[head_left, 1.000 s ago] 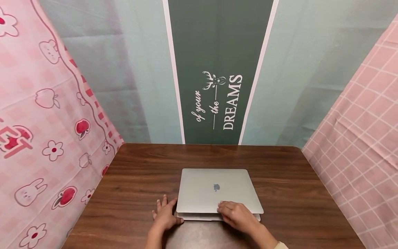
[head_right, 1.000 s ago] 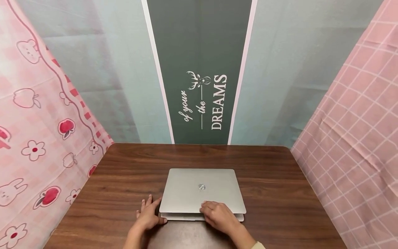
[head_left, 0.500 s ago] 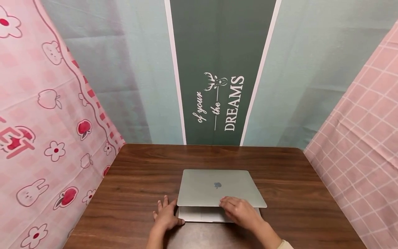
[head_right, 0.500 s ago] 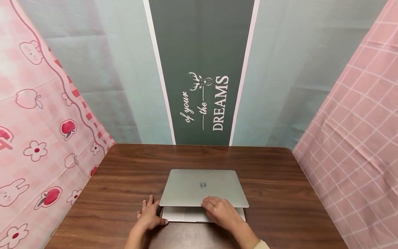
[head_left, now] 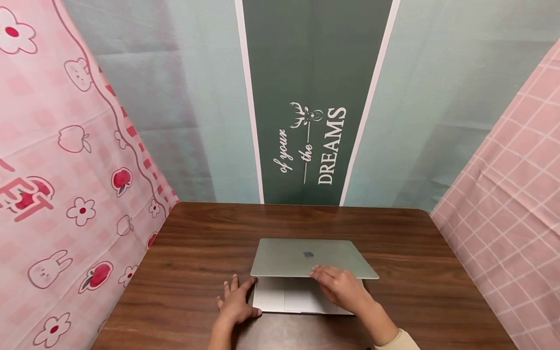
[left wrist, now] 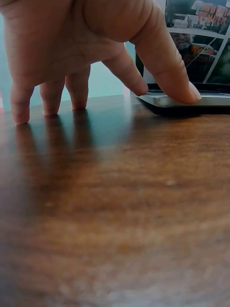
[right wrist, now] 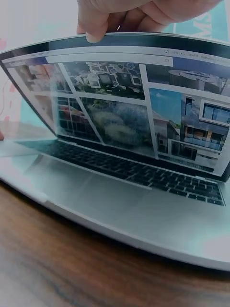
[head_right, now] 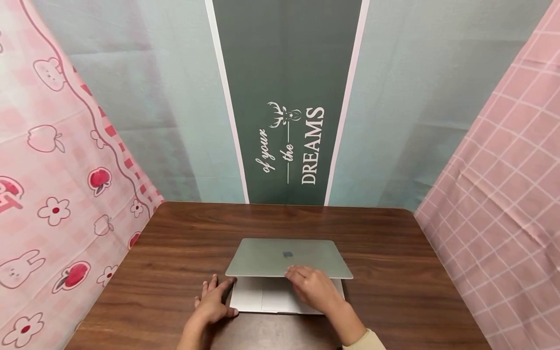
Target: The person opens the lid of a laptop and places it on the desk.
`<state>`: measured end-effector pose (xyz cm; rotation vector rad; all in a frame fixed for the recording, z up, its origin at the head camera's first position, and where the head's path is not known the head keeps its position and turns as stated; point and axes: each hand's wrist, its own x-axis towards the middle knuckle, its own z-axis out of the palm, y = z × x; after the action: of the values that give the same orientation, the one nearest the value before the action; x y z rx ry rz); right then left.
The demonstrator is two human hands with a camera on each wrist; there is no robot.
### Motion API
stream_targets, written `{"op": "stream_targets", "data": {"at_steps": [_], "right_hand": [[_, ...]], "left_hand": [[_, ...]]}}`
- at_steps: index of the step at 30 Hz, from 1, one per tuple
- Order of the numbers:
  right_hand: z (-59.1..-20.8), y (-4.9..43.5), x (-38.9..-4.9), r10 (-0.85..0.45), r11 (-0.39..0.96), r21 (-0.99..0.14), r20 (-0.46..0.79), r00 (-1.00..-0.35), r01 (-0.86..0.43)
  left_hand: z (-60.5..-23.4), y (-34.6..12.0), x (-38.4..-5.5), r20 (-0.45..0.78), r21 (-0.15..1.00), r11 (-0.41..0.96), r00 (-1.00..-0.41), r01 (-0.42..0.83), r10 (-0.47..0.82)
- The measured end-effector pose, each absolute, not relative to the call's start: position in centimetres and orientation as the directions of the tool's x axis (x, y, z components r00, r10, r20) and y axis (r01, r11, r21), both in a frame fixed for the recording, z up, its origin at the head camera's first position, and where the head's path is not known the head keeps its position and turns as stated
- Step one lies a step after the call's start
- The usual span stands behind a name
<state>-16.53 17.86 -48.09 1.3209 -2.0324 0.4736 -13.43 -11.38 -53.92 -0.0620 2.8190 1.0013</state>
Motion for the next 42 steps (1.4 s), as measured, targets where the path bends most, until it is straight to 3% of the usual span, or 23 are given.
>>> {"op": "stream_targets", "data": {"at_steps": [5, 12, 17, 24, 34, 42], "right_hand": [[-47.4, 17.7, -17.1, -0.650, 0.437, 0.065, 0.712, -0.265, -0.897], [-46.4, 17.6, -17.7, -0.629, 0.503, 0.046, 0.705, -0.329, -0.863], [-45.9, 18.1, -18.3, -0.617, 0.530, 0.057, 0.710, -0.338, -0.846], [-45.5, 20.1, -18.8, -0.575, 0.562, 0.025, 0.730, -0.369, -0.827], [-45.1, 22.7, -19.2, -0.561, 0.571, 0.026, 0.742, -0.367, -0.821], [-45.2, 25.1, -19.6, -0.473, 0.631, -0.015, 0.785, -0.400, -0.776]], "left_hand": [[-53.9, -11.5, -13.3, -0.156, 0.604, 0.793, -0.988, -0.086, 0.011], [-53.8, -11.5, -13.3, -0.168, 0.603, 0.792, -0.986, -0.095, 0.010], [-53.7, -11.4, -13.3, -0.170, 0.601, 0.793, -0.985, -0.098, 0.007], [-53.7, -11.4, -13.2, -0.167, 0.609, 0.787, -0.986, -0.094, 0.011], [-53.5, -11.5, -13.3, -0.165, 0.599, 0.797, -0.986, -0.083, 0.022], [-53.4, -11.5, -13.1, -0.173, 0.605, 0.791, -0.985, -0.090, 0.021]]}}
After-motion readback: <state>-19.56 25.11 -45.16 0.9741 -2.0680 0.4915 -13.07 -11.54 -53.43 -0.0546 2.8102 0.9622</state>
